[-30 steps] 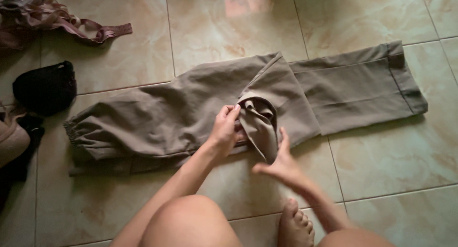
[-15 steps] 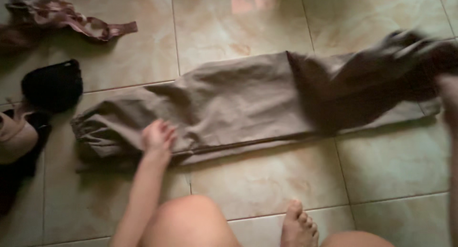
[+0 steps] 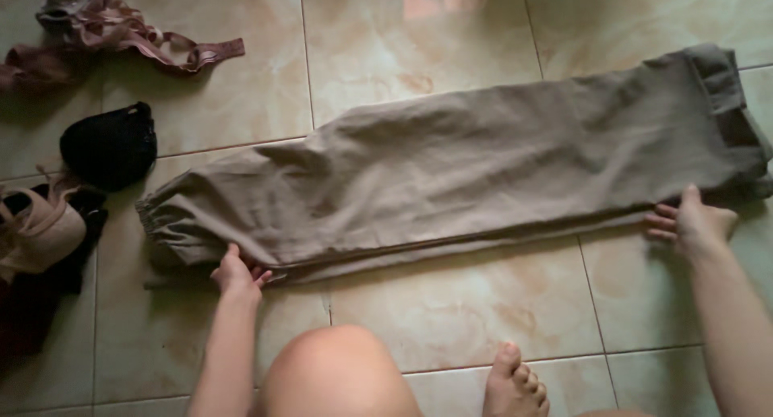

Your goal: The person sits on a tiled floor and folds several garments by hand, including a black top, a white long-sleeved shirt, and beige trousers. Each item is smoothed, folded into a compact rectangle, and placed into a growing stack.

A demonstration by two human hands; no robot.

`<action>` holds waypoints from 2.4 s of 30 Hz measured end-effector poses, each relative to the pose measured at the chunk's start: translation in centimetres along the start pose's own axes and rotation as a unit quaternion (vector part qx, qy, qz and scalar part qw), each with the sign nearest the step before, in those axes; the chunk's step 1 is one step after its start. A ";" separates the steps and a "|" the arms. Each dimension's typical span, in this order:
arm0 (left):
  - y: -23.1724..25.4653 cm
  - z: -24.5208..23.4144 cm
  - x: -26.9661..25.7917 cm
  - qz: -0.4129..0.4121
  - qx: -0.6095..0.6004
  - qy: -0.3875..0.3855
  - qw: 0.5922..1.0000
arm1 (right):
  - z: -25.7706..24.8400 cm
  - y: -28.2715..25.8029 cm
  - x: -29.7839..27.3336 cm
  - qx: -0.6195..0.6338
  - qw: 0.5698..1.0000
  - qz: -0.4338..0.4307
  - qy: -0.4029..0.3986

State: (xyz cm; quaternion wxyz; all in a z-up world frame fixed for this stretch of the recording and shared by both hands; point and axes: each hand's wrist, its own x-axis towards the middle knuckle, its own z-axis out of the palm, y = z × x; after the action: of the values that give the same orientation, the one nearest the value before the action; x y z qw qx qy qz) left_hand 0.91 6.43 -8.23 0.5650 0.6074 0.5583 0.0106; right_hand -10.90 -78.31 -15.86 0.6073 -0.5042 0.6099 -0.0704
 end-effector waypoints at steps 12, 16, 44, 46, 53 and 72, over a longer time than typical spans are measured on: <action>0.8 -2.0 9.3 -0.049 -0.167 -0.147 0.974 | -2.2 -7.6 2.4 -0.011 0.998 -0.035 -0.055; 1.4 -3.0 9.3 -0.010 -0.282 -0.154 0.947 | -2.4 -8.4 0.7 -0.036 0.994 -0.069 -0.074; -3.1 -1.9 -1.2 0.042 -0.042 0.012 0.998 | 3.8 6.2 -3.8 -0.075 0.978 -0.132 0.142; -3.9 -1.9 0.1 0.078 -0.030 0.014 0.996 | 3.4 5.8 -3.4 -0.052 0.982 -0.127 0.128; -7.8 -2.0 7.5 0.126 -0.030 0.026 0.991 | 2.0 4.3 -3.3 -0.012 0.993 -0.011 0.118; -1.9 -5.8 8.1 -0.140 -0.129 -0.070 0.979 | -3.6 -3.7 1.0 0.016 0.996 0.044 -0.079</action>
State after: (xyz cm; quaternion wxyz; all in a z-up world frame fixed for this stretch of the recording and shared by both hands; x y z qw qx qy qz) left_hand -1.03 15.40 -12.49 0.6722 0.4448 0.5905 -0.0397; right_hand -11.67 -82.70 -13.05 0.6640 -0.4707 0.5808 -0.0133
